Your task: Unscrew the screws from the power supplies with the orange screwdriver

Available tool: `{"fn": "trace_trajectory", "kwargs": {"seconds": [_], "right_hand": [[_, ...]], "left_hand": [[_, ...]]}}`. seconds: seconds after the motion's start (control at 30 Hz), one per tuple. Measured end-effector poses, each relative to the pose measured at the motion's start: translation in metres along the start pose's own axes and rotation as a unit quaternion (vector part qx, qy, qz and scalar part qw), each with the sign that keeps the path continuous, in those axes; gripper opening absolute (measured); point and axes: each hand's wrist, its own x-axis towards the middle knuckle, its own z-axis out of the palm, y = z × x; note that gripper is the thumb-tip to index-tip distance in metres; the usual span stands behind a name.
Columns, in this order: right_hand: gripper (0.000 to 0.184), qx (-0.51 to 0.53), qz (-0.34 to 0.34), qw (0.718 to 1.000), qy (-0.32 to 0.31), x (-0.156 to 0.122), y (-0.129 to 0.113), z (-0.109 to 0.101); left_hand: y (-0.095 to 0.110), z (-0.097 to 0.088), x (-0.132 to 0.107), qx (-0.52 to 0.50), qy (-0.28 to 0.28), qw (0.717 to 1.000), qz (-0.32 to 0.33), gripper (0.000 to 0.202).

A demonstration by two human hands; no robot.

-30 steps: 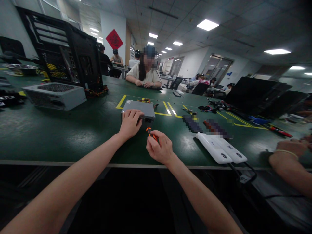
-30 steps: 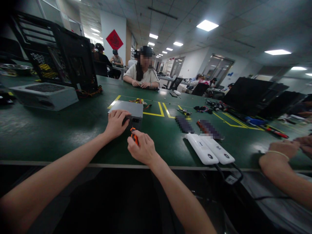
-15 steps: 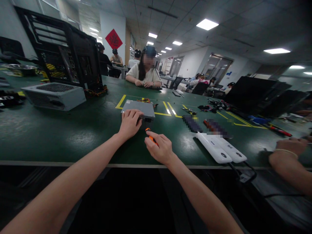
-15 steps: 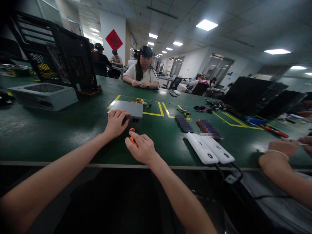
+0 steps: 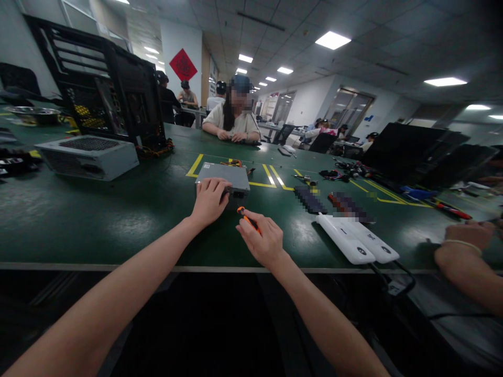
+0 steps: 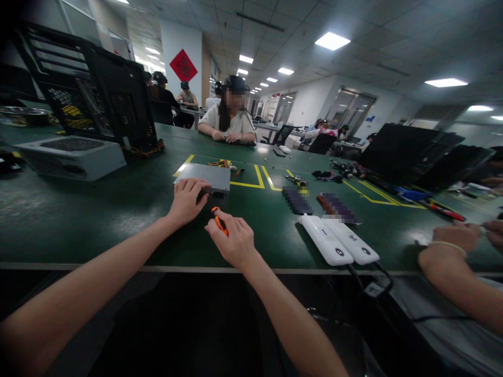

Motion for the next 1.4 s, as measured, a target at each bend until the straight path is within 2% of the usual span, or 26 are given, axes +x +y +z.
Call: {"fn": "trace_trajectory", "kwargs": {"seconds": [0.13, 0.23, 0.37, 0.53, 0.7, 0.83, 0.9, 0.93, 0.97, 1.0, 1.03, 1.07, 1.17, 1.2, 1.23, 1.27, 1.3, 1.4], "right_hand": [[0.016, -0.031, 0.072, 0.994, -0.072, 0.003, -0.016, -0.008], [0.024, -0.07, 0.092, 0.983, -0.139, 0.009, -0.028, -0.016], [0.019, -0.091, 0.142, 0.967, -0.189, 0.016, -0.035, -0.02], [0.029, -0.05, 0.256, 0.943, -0.206, 0.018, -0.042, -0.015], [0.011, 0.011, 0.309, 0.922, -0.233, 0.018, -0.052, -0.011], [0.007, 0.076, 0.376, 0.905, -0.181, 0.013, -0.053, -0.007], [0.007, 0.152, 0.438, 0.874, -0.143, 0.009, -0.053, -0.004], [0.009, 0.209, 0.475, 0.845, -0.128, 0.007, -0.052, -0.002], [0.012, 0.278, 0.511, 0.804, -0.118, 0.006, -0.052, -0.001], [0.014, 0.354, 0.546, 0.752, -0.105, 0.005, -0.052, 0.001], [0.016, 0.432, 0.578, 0.686, -0.089, 0.006, -0.052, 0.002], [0.017, 0.508, 0.606, 0.608, -0.074, 0.007, -0.052, 0.003], [0.011, 0.666, 0.66, 0.348, -0.015, 0.017, -0.051, 0.004], [0.009, 0.691, 0.667, 0.278, 0.006, 0.021, -0.051, 0.004], [0.008, 0.708, 0.669, 0.224, 0.026, 0.025, -0.051, 0.004], [0.008, 0.717, 0.67, 0.188, 0.046, 0.028, -0.051, 0.004], [0.007, 0.722, 0.669, 0.165, 0.063, 0.031, -0.052, 0.005], [0.011, 0.731, 0.667, 0.118, 0.085, 0.036, -0.052, 0.006]], "left_hand": [[-0.001, 0.0, 0.0, -0.001, -0.003, 1.0, 0.001, 0.025], [0.0, 0.0, 0.0, -0.003, -0.004, 1.0, 0.0, 0.025], [0.0, 0.0, 0.0, -0.003, -0.002, 1.0, -0.001, 0.025], [0.001, -0.001, 0.0, -0.004, -0.002, 1.0, -0.001, 0.025], [0.001, -0.002, 0.0, -0.005, -0.007, 1.0, -0.006, 0.025], [0.002, -0.002, 0.0, -0.006, -0.006, 1.0, -0.01, 0.025], [0.002, -0.002, 0.0, -0.004, -0.005, 1.0, -0.009, 0.025], [0.002, -0.002, 0.001, -0.003, -0.005, 1.0, -0.008, 0.025], [0.002, -0.002, 0.001, -0.002, -0.005, 1.0, -0.006, 0.025], [0.002, -0.002, 0.001, -0.001, -0.005, 1.0, -0.006, 0.026], [0.002, -0.002, 0.001, 0.0, -0.006, 1.0, -0.005, 0.026], [0.002, -0.002, 0.001, 0.0, -0.006, 1.0, -0.004, 0.026], [0.001, -0.001, 0.001, 0.001, -0.003, 1.0, -0.004, 0.025], [0.001, -0.001, 0.001, 0.001, -0.002, 1.0, -0.005, 0.025], [0.001, -0.001, 0.001, 0.0, -0.001, 1.0, -0.004, 0.025], [0.001, -0.001, 0.001, 0.0, 0.0, 1.0, -0.004, 0.025], [0.001, -0.001, 0.001, 0.0, 0.0, 1.0, -0.004, 0.025], [0.001, -0.002, 0.0, 0.0, -0.002, 1.0, -0.005, 0.025]]}}
